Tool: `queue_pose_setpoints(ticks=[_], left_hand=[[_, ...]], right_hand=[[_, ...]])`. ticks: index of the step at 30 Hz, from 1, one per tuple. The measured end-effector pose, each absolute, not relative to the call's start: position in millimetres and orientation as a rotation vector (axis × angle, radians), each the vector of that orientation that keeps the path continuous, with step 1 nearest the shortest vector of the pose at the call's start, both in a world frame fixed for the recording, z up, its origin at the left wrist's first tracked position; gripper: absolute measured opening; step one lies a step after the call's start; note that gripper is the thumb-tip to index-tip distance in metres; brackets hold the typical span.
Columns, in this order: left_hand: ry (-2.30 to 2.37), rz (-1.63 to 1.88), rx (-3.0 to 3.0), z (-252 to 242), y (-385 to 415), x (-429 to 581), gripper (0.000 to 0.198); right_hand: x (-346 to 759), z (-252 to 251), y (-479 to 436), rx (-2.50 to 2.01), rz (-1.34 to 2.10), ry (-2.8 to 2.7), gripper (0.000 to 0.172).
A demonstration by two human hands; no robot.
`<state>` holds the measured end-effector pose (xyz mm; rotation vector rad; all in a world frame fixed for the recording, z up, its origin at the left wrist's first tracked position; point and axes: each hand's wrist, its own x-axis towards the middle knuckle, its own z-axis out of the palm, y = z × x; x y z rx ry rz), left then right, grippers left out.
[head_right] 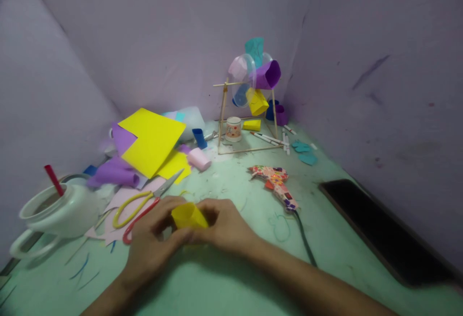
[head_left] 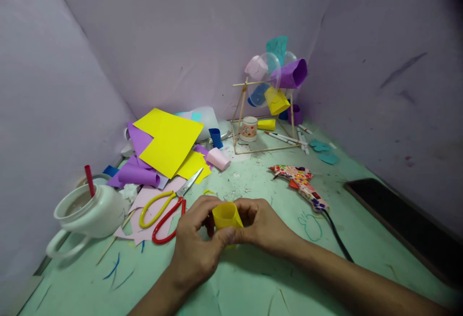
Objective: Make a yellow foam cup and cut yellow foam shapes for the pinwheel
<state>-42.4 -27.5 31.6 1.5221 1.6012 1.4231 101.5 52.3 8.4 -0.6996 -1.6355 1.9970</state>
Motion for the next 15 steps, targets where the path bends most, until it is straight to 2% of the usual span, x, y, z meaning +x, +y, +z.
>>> queue_pose_setpoints(ticks=[2, 8, 12, 15], left_hand=[[1.493, 1.4, 1.602, 32.6, -27.7, -46.0, 0.014], [1.439, 1.279, 1.59, 29.2, -26.6, -43.2, 0.022], [1.298, 1.363, 1.258, 21.5, -23.6, -42.7, 0.032], [1.175, 1.41, 1.019, 11.8, -21.9, -41.4, 0.032]], right_hand=[[105.4, 16.5, 53.9, -0.712, 1.973, -1.771, 0.034], [117.0, 33.3, 51.9, -0.675, 1.835, -1.999, 0.035], [123.5, 41.3, 66.4, -0.867, 1.681, -2.169, 0.05], [110.2, 51.6, 92.0, -1.016, 1.494, -2.224, 0.032]])
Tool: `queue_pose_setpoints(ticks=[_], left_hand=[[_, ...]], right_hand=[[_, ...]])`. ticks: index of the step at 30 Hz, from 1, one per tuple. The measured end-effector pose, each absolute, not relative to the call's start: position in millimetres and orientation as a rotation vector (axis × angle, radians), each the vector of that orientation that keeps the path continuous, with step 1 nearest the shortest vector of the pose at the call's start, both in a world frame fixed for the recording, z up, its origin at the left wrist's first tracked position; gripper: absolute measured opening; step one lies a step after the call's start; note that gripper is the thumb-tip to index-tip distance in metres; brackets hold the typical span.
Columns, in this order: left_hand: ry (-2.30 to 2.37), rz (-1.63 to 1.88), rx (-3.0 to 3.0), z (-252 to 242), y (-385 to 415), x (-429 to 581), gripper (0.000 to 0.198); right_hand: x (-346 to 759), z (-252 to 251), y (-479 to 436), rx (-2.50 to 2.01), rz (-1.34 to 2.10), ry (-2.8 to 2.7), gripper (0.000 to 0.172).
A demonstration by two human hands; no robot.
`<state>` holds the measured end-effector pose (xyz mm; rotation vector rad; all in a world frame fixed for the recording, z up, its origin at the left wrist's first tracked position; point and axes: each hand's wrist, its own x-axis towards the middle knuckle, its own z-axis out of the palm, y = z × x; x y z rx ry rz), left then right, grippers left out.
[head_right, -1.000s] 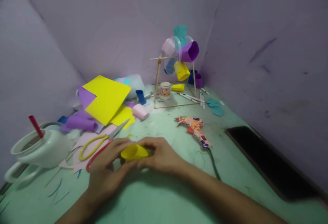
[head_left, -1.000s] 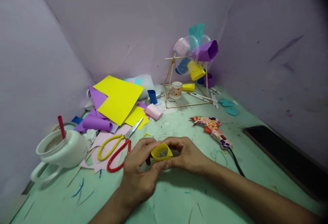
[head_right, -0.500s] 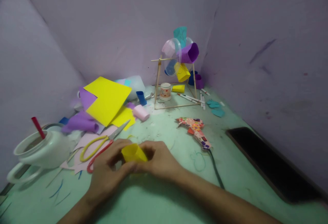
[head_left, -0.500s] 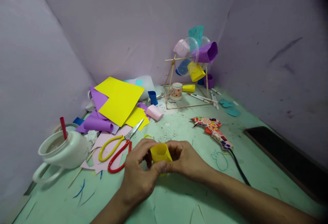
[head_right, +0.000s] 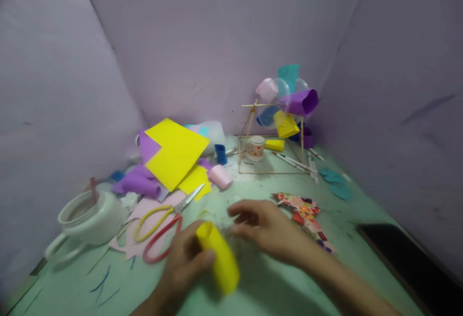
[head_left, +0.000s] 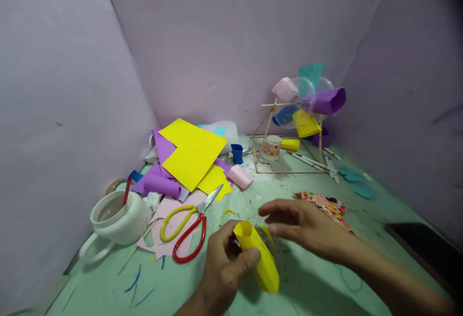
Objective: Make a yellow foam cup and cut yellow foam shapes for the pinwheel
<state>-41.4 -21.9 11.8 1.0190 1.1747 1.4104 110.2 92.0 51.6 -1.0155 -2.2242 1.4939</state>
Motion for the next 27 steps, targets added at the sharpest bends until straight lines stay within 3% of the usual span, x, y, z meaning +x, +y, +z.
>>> queue_pose_setpoints(ticks=[3, 7, 10, 13, 27], left_hand=[[1.14, 1.425, 0.991, 1.4, -21.9, -37.0, 0.031], [1.377, 1.472, 1.172, -3.0, -21.3, -41.2, 0.022], [1.654, 1.447, 1.342, -2.4, -17.2, -57.9, 0.024], [1.803, 1.393, 1.193, -3.7, -10.8, -76.8, 0.025], [1.78, 1.576, 0.858, -7.2, -5.4, -80.1, 0.026]], right_hand=[[70.3, 57.5, 118.7, -1.011, 1.113, -2.471, 0.022], [6.4, 50.0, 144.8, -1.052, 0.846, -2.597, 0.024], [-20.4, 40.9, 158.8, -1.082, 0.736, -2.725, 0.017], [-29.9, 35.9, 170.6, -1.164, 0.629, -2.827, 0.024], [-79.3, 31.8, 184.6, -1.472, 0.334, -2.907, 0.029]])
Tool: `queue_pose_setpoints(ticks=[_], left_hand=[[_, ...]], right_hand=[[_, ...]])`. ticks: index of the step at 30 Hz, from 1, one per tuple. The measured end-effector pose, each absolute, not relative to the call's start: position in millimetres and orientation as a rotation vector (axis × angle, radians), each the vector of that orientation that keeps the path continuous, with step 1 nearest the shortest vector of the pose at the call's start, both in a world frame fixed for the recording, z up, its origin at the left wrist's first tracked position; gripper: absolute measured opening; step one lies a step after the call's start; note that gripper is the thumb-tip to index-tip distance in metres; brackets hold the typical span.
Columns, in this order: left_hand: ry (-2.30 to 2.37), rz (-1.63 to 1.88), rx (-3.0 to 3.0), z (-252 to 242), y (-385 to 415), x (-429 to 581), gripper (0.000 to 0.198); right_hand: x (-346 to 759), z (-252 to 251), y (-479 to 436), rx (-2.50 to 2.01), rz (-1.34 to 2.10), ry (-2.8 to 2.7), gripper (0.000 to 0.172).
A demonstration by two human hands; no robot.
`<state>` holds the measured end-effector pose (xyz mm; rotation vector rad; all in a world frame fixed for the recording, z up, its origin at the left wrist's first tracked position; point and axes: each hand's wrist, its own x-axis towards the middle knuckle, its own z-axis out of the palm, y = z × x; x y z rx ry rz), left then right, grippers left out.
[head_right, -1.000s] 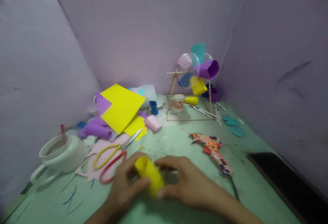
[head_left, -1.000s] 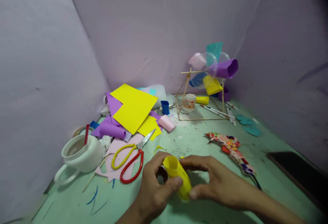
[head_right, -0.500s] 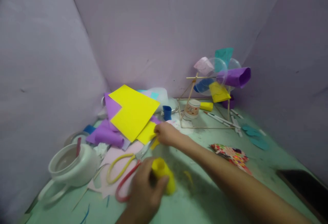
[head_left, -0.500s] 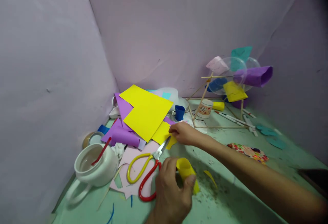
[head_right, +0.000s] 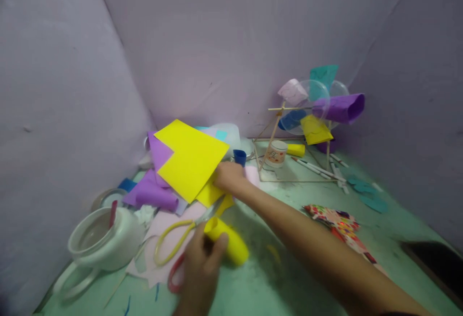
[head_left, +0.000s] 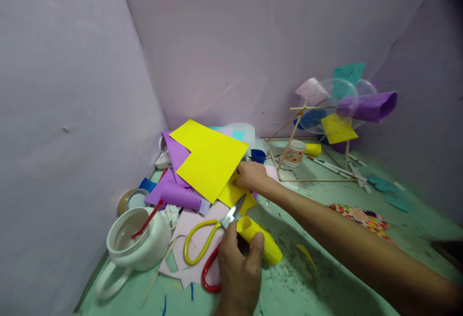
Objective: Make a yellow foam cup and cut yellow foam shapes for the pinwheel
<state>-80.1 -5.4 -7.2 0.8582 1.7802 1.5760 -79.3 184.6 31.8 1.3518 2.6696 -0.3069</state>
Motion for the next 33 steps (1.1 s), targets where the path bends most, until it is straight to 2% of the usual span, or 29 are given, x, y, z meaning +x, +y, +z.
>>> queue_pose_setpoints(ticks=[7, 13, 19, 22, 27, 33], left_hand=[[1.759, 1.48, 0.911, -5.6, -5.2, -84.8, 0.03], [1.765, 1.482, 0.895, -4.6, -5.1, -84.6, 0.034], [1.75, 1.591, 0.812, -2.8, -3.1, -80.9, 0.037], [1.737, 1.605, 0.788, -4.2, -2.7, -80.9, 0.04], [1.748, 1.624, 0.787, -3.9, -2.5, -80.6, 0.04], [1.734, 1.675, 0.757, -1.0, -3.9, -78.2, 0.038]], right_hand=[[-58.3, 46.1, 196.5, 1.484, -0.488, 2.63, 0.029], [-31.6, 58.8, 211.1, 1.659, -0.833, 2.597, 0.027], [-9.9, 76.0, 219.2, 1.783, -1.166, 2.508, 0.014], [8.5, 88.4, 214.1, 1.838, -1.223, 2.489, 0.009], [39.6, 99.9, 208.1, 1.903, -1.205, 2.467, 0.015], [14.2, 72.9, 198.7, 1.673, -1.256, 2.311, 0.02]])
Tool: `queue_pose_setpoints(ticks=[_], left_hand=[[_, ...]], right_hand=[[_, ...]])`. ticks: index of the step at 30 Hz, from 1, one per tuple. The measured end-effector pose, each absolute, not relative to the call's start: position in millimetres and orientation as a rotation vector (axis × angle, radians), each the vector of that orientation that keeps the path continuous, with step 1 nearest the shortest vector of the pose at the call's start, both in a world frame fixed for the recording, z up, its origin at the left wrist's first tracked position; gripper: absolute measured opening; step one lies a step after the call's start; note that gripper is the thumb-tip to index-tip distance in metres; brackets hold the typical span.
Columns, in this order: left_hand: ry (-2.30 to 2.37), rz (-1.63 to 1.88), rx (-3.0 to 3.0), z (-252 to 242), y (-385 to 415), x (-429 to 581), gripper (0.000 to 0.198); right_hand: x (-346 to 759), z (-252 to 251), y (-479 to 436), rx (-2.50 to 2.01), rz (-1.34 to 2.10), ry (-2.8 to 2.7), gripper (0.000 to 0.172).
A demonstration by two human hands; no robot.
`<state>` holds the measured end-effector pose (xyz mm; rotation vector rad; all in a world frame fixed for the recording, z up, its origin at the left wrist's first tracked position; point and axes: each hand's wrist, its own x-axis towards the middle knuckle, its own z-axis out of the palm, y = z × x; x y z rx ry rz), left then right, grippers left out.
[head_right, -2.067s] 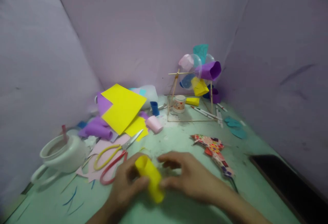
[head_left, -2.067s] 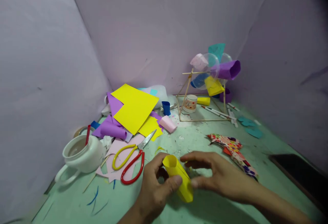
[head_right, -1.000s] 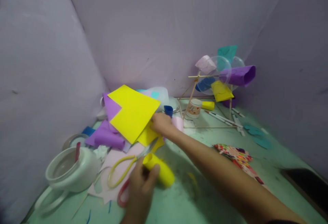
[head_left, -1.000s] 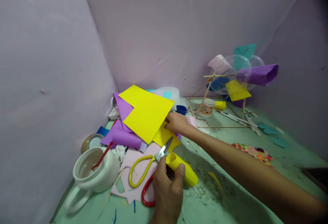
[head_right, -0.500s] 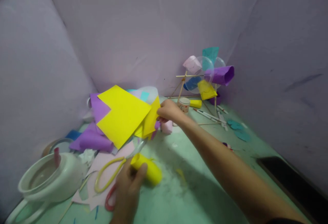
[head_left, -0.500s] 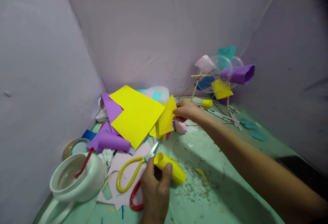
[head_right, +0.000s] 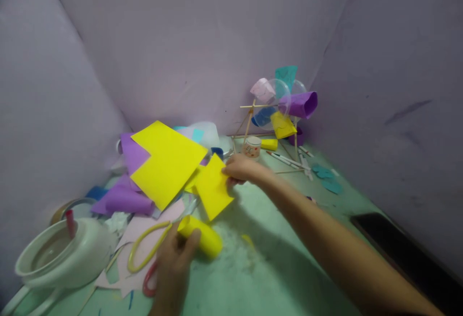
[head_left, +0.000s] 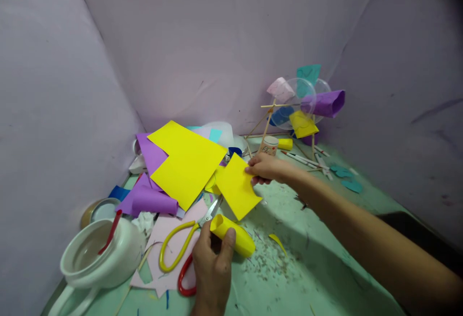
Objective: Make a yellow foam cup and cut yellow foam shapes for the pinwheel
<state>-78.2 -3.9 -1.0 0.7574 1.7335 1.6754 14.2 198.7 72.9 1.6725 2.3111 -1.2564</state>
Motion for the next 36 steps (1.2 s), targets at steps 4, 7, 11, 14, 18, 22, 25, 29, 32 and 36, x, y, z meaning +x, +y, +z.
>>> queue_pose_setpoints(ticks=[4, 7, 11, 14, 18, 22, 25, 29, 32, 36], left_hand=[[1.664, 1.75, 0.753, -3.6, -9.2, -75.2, 0.038], [1.626, 1.765, 0.78, -4.9, -11.4, -74.7, 0.037], [1.58, 1.765, 0.715, -4.2, -9.6, -76.3, 0.035], [1.571, 1.778, 0.694, -5.4, -7.9, -77.3, 0.036], [1.577, 1.779, 0.695, -8.5, -7.4, -77.5, 0.037], [1.61, 1.771, 0.714, -8.5, -7.0, -77.4, 0.036], [1.604, 1.774, 0.728, -8.4, -6.4, -77.2, 0.035], [1.617, 1.747, 0.785, -9.0, -5.5, -76.9, 0.035], [1.656, 1.747, 0.819, -7.8, -4.9, -77.2, 0.035], [1.685, 1.724, 0.837, -4.6, -5.7, -78.9, 0.036]], right_hand=[[-30.3, 49.8, 184.9, 1.486, -1.27, 2.337, 0.029], [-53.1, 42.2, 178.6, 1.358, -1.195, 2.45, 0.03], [-62.6, 42.9, 182.3, 1.341, -0.901, 2.634, 0.029], [-64.1, 43.7, 189.2, 1.379, -0.655, 2.69, 0.03], [-68.8, 41.0, 194.1, 1.339, -0.482, 2.643, 0.028], [-73.5, 41.7, 196.8, 1.344, -0.37, 2.623, 0.029], [-74.3, 49.5, 198.6, 1.382, -0.309, 2.633, 0.03], [-68.7, 70.6, 198.1, 1.45, -0.27, 2.657, 0.03], [-53.4, 93.0, 196.5, 1.522, -0.266, 2.667, 0.03], [-3.7, 121.8, 189.9, 1.671, -0.29, 2.659, 0.017]])
